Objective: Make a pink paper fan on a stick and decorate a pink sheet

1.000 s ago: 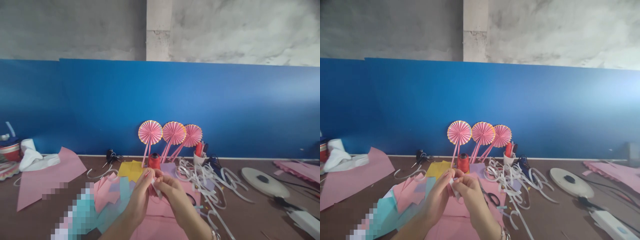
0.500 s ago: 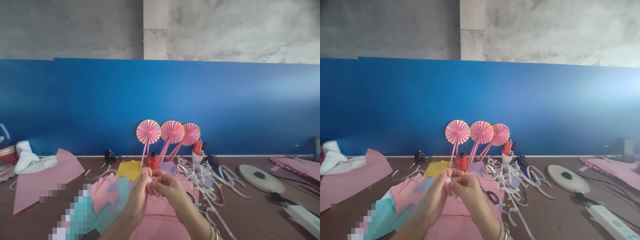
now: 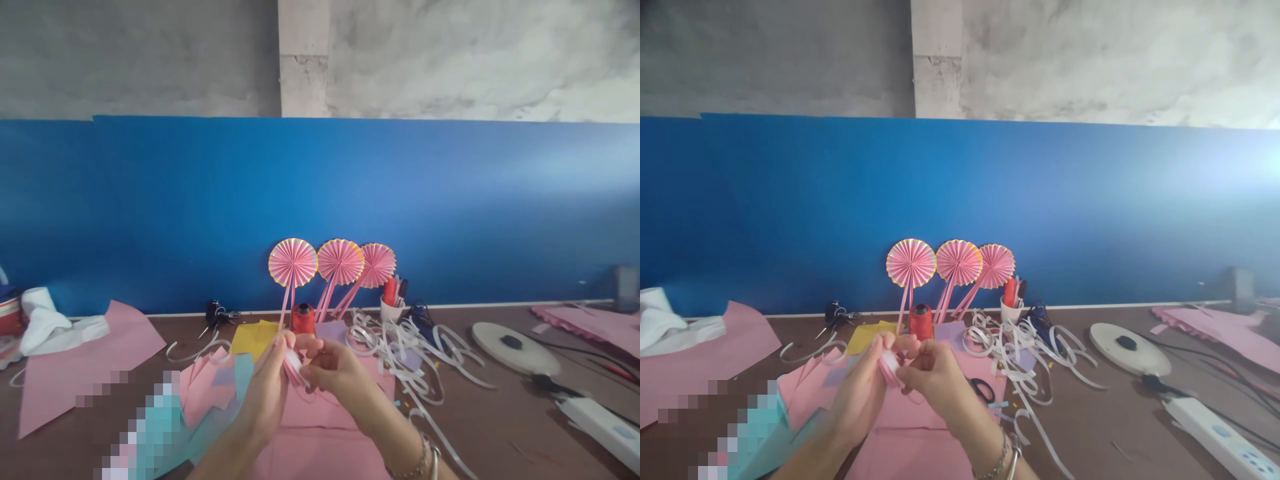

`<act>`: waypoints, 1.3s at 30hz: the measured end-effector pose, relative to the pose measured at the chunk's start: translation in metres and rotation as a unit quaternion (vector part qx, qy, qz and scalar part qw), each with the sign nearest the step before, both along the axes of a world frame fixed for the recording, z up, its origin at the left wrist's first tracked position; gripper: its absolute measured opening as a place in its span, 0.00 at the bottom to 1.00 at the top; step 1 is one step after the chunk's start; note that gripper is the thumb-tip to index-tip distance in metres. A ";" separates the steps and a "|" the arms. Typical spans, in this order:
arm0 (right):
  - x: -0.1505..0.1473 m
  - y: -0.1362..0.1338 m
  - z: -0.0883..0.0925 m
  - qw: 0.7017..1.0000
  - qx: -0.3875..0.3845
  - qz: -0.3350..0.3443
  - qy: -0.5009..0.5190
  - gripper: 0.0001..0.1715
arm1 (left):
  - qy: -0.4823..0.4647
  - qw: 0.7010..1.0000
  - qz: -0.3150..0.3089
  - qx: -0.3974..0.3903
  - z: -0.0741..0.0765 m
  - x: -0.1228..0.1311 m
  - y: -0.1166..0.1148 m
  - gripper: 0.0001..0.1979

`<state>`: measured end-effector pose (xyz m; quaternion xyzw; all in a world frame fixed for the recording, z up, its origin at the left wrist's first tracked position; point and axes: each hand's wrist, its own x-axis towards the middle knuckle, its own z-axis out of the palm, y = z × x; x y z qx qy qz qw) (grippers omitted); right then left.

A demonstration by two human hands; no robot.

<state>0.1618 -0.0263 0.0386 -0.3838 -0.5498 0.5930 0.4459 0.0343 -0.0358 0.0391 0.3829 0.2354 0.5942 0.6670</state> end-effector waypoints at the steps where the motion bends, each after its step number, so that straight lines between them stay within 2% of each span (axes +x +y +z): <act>1: 0.001 0.001 -0.002 1.000 -0.004 -0.001 -0.001 0.17 | -0.008 1.000 0.001 0.000 0.001 -0.001 0.001 0.14; 6: -0.001 0.004 -0.012 0.999 0.017 0.016 0.025 0.18 | -0.031 1.000 0.000 -0.004 0.004 -0.004 0.002 0.13; 13: -0.006 0.000 -0.006 1.000 0.007 -0.010 0.014 0.19 | -0.048 0.999 0.013 0.014 0.004 0.001 -0.001 0.14; 20: -0.004 -0.001 -0.007 0.999 0.017 -0.021 -0.024 0.13 | -0.069 0.997 0.006 0.026 0.000 0.004 -0.001 0.15; 22: -0.006 -0.002 -0.015 0.998 0.025 -0.035 -0.045 0.11 | -0.094 0.995 0.008 0.013 0.004 0.002 -0.002 0.14; 25: -0.013 -0.001 -0.033 0.991 0.035 -0.061 -0.115 0.10 | -0.147 0.989 0.015 0.019 0.020 -0.008 -0.006 0.12; 28: -0.015 0.003 -0.043 0.983 0.039 -0.024 -0.179 0.08 | -0.148 0.987 0.027 0.053 0.035 -0.021 -0.008 0.13; 30: -0.012 0.005 -0.038 0.982 0.067 -0.024 -0.176 0.06 | -0.134 0.990 0.013 0.029 0.037 -0.025 -0.006 0.12; 33: -0.002 0.000 -0.018 0.993 0.080 -0.045 -0.079 0.22 | -0.083 0.996 0.003 -0.016 0.027 -0.022 0.000 0.11; 35: 0.001 -0.006 -0.004 0.995 0.084 -0.033 -0.029 0.26 | -0.029 0.999 0.005 -0.035 0.017 -0.016 0.004 0.12; 39: 0.000 -0.012 0.006 0.997 0.056 0.007 -0.049 0.29 | 0.052 0.998 0.044 0.007 0.001 -0.007 0.005 0.15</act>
